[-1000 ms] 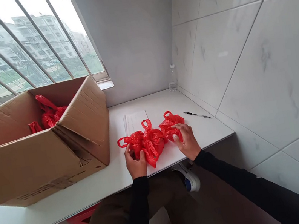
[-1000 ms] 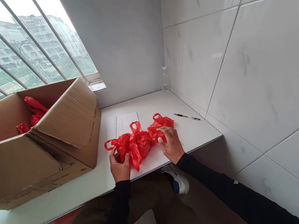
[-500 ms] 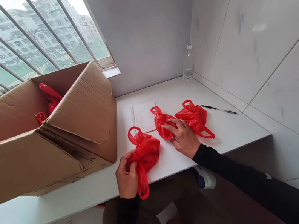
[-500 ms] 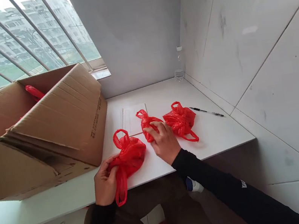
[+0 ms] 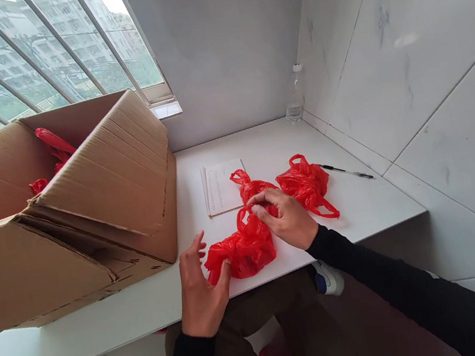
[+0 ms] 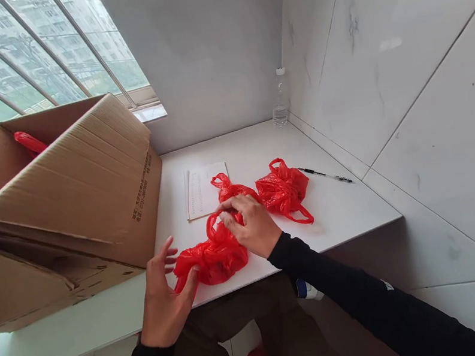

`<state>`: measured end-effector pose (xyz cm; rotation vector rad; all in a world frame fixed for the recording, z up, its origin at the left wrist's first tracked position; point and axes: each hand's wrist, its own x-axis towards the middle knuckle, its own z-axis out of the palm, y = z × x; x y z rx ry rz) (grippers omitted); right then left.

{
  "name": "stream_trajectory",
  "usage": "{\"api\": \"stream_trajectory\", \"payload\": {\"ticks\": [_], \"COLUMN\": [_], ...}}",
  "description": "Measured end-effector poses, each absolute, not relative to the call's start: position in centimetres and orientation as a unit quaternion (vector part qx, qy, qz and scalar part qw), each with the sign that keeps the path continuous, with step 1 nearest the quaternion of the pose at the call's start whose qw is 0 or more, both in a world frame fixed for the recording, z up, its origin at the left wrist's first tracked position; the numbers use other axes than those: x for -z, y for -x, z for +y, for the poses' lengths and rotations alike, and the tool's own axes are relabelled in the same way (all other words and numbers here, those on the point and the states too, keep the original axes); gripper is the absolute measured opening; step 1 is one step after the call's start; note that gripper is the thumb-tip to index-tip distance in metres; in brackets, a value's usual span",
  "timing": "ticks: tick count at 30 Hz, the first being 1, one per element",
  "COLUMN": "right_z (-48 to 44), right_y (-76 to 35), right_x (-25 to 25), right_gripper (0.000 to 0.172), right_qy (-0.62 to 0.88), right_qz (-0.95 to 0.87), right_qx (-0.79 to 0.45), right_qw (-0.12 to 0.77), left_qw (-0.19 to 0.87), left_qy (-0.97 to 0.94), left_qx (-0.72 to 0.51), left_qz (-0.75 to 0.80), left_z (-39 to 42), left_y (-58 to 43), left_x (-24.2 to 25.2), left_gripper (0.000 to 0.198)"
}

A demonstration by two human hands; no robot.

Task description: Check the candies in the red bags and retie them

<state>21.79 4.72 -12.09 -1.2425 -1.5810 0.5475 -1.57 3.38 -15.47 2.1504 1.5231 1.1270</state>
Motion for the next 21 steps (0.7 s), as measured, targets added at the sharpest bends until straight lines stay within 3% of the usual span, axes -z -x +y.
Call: {"api": "stream_trajectory", "payload": {"ticks": [3,8,11,14,21], "right_z": [4.3,3.9,3.5,3.0,2.9], "right_y": [-22.0,-21.4,-21.1,-20.9,-22.2], "right_x": [11.5,10.7,10.3,10.1,11.3], "right_gripper": [0.017,0.022,0.017,0.011,0.013], "right_qy": [0.517,0.455,0.409,0.368,0.366], "right_qz": [-0.615,-0.469,-0.356,-0.289,-0.211], "right_qx": [-0.272,-0.492,-0.594,-0.637,-0.607], "right_qw": [0.530,0.575,0.594,0.612,0.673], "left_qw": [0.125,0.146,0.159,0.190,0.182], "left_qy": [-0.721,-0.708,-0.662,-0.627,-0.585], "left_qx": [-0.335,-0.323,-0.335,-0.315,-0.379], "left_qz": [0.594,0.611,0.651,0.686,0.693], "left_z": [2.1,1.0,0.3,-0.9,-2.3], "left_y": [2.2,3.0,2.6,1.7,2.8], "left_x": [15.1,14.5,14.2,13.8,12.7], "left_gripper": [0.071,0.035,0.047,0.058,0.040]}}
